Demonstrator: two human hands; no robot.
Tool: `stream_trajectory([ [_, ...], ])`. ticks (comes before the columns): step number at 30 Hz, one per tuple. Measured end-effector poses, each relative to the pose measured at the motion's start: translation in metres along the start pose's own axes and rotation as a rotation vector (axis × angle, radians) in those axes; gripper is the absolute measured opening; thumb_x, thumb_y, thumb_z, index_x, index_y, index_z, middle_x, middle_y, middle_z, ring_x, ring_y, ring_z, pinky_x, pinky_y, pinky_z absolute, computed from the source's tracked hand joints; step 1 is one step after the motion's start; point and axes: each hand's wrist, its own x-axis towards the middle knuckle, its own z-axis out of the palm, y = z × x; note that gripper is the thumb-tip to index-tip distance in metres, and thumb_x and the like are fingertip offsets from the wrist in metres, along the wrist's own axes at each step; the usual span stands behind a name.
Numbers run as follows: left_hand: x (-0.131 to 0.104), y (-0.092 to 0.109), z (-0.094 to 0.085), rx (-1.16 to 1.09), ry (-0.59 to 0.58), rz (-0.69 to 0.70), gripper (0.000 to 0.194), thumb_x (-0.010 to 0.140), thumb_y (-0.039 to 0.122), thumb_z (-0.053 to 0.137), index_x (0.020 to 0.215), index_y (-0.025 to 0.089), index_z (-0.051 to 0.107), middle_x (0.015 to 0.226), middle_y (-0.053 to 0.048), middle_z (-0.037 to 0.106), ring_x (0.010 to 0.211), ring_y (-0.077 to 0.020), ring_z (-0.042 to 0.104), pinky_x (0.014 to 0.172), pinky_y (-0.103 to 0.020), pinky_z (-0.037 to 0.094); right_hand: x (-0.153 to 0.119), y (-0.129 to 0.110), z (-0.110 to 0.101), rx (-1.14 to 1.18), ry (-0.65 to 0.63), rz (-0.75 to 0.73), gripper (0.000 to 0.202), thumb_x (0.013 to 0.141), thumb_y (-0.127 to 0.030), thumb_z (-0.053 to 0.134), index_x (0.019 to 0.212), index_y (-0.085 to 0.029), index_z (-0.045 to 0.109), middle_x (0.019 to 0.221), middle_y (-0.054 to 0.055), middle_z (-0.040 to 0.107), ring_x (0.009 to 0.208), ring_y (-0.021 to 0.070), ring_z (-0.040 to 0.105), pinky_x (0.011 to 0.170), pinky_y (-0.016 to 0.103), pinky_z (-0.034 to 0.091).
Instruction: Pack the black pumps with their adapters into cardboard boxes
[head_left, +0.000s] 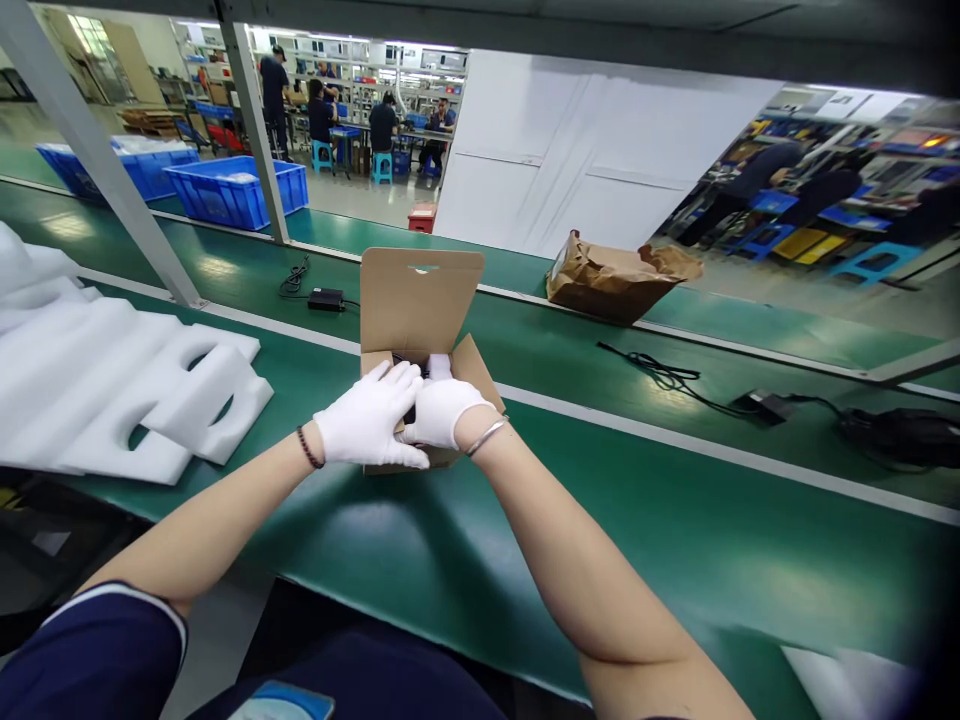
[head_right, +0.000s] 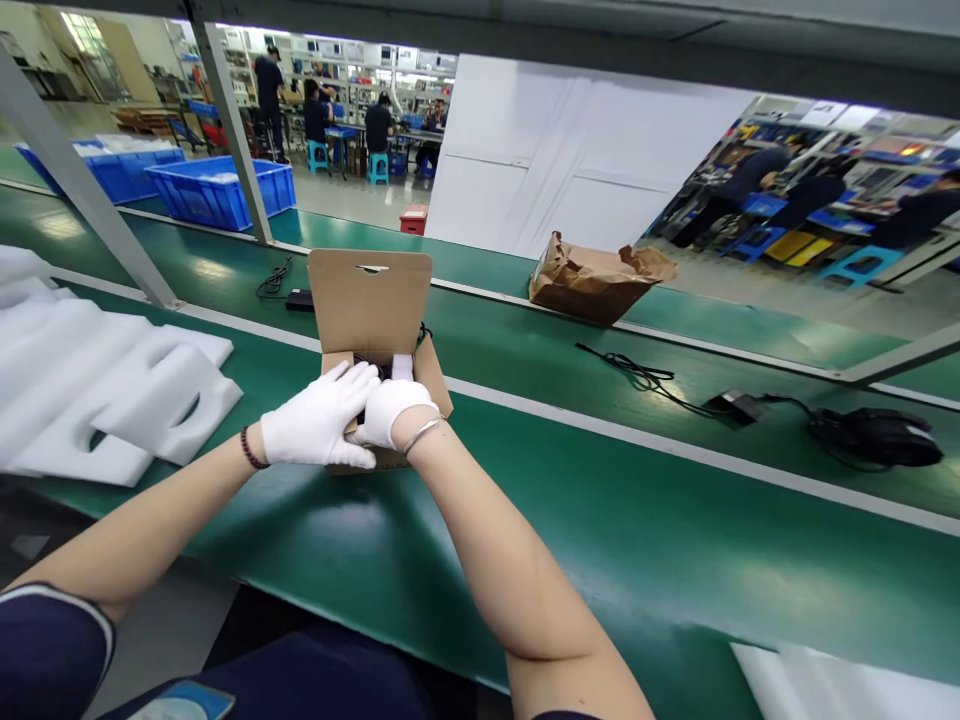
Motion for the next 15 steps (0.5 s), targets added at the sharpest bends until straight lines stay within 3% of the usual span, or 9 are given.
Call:
stream_trajectory([
  [2, 0.017, 0.002, -0.002, 0.024, -0.079, 0.061, 0.083, 0.065, 0.078, 0.066, 0.116, 0.013, 0.055, 0.114, -0.016, 0.060, 0.107, -0.0334, 0.054, 0.100, -0.045, 0.041, -0.021, 0.020, -0.009, 0.094, 0.058, 0.019, 0.065, 0.078, -0.053, 0.067, 0.134, -0.021, 0.059, 0.151, 0.018, 0.040, 0.108, 0.0325, 0.065, 0.093, 0.044, 0.053],
  [5, 0.023, 0.001, -0.007, 0.067, -0.132, 0.072, 0.081, 0.065, 0.069, 0.072, 0.120, 0.011, 0.055, 0.123, -0.019, 0.057, 0.115, -0.0364, 0.051, 0.102, -0.046, 0.039, -0.040, 0.067, -0.015, 0.331, 0.360, 0.043, 0.050, 0.097, -0.037, 0.039, 0.144, -0.021, 0.048, 0.147, 0.014, 0.048, 0.124, 0.0243, 0.056, 0.104, 0.034, 0.045],
  [7, 0.022, -0.001, -0.008, 0.079, -0.152, 0.066, 0.082, 0.067, 0.065, 0.071, 0.123, 0.008, 0.054, 0.131, -0.023, 0.053, 0.120, -0.0385, 0.049, 0.104, -0.046, 0.039, -0.029, 0.093, -0.007, 0.561, 0.428, 0.068, 0.060, 0.098, -0.032, 0.038, 0.155, -0.019, 0.027, 0.149, 0.015, 0.046, 0.136, 0.0198, 0.046, 0.107, 0.030, 0.042],
  [9, 0.021, -0.004, -0.005, 0.067, -0.149, 0.062, 0.084, 0.068, 0.064, 0.070, 0.127, 0.007, 0.053, 0.135, -0.024, 0.051, 0.124, -0.0402, 0.048, 0.105, -0.047, 0.038, 0.000, 0.102, 0.011, 0.870, 0.364, 0.007, 0.080, 0.091, -0.036, 0.054, 0.158, -0.019, 0.013, 0.152, 0.016, 0.041, 0.138, 0.0208, 0.044, 0.103, 0.032, 0.045],
  [10, 0.021, -0.006, -0.003, 0.052, -0.137, 0.056, 0.083, 0.068, 0.063, 0.071, 0.128, 0.007, 0.053, 0.135, -0.024, 0.052, 0.124, -0.0407, 0.048, 0.106, -0.048, 0.038, 0.019, 0.101, 0.023, 1.032, 0.334, -0.063, 0.088, 0.085, -0.040, 0.063, 0.157, -0.022, 0.016, 0.150, 0.015, 0.044, 0.135, 0.0223, 0.047, 0.102, 0.034, 0.047],
  [12, 0.018, -0.007, 0.005, -0.037, -0.090, 0.038, 0.077, 0.066, 0.056, 0.075, 0.126, 0.010, 0.056, 0.131, -0.021, 0.057, 0.123, -0.0407, 0.050, 0.108, -0.050, 0.038, 0.052, 0.093, 0.046, 1.307, 0.417, -0.218, 0.083, 0.069, -0.049, 0.078, 0.141, -0.025, 0.045, 0.135, 0.010, 0.059, 0.124, 0.0255, 0.056, 0.102, 0.041, 0.047],
  [13, 0.015, -0.005, 0.010, -0.131, -0.047, 0.025, 0.073, 0.066, 0.051, 0.076, 0.125, 0.012, 0.058, 0.130, -0.018, 0.059, 0.124, -0.0398, 0.051, 0.109, -0.050, 0.038, 0.065, 0.089, 0.056, 1.414, 0.503, -0.281, 0.069, 0.062, -0.051, 0.083, 0.122, -0.025, 0.061, 0.121, 0.008, 0.066, 0.119, 0.0270, 0.059, 0.104, 0.043, 0.046],
  [15, 0.004, 0.003, 0.020, -0.433, 0.124, -0.062, 0.067, 0.069, 0.046, 0.077, 0.127, 0.018, 0.058, 0.131, -0.013, 0.062, 0.126, -0.0369, 0.053, 0.110, -0.049, 0.040, 0.077, 0.085, 0.072, 1.545, 0.680, -0.349, 0.043, 0.056, -0.054, 0.087, 0.080, -0.024, 0.067, 0.096, 0.005, 0.071, 0.114, 0.0299, 0.061, 0.108, 0.047, 0.043],
])
